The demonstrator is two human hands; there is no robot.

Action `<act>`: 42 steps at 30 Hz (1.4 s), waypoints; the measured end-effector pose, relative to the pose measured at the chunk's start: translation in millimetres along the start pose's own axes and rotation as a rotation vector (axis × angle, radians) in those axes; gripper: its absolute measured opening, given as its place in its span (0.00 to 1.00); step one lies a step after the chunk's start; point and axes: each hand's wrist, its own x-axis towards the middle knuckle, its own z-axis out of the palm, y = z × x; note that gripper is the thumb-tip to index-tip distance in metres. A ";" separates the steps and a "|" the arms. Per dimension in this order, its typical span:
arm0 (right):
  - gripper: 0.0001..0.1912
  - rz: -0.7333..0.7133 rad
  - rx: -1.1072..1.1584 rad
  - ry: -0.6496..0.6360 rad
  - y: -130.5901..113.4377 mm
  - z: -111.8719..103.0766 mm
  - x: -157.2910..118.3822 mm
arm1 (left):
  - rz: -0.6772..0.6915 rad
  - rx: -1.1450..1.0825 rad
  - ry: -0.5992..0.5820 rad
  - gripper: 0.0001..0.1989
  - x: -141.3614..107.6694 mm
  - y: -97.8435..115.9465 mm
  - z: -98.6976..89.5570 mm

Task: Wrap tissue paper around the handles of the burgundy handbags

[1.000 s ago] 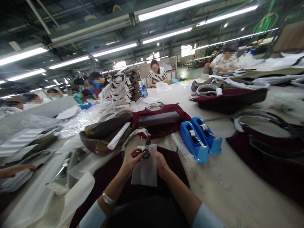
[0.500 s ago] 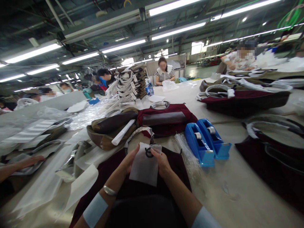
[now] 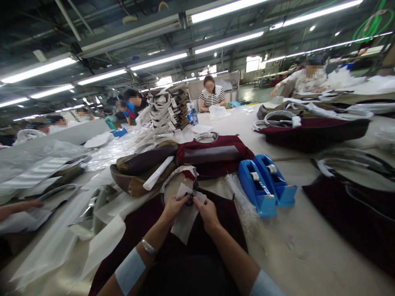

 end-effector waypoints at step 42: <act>0.21 -0.166 -0.183 0.102 1.0 23.2 18.5 | 0.385 0.817 0.025 0.19 -16.4 14.3 -1.5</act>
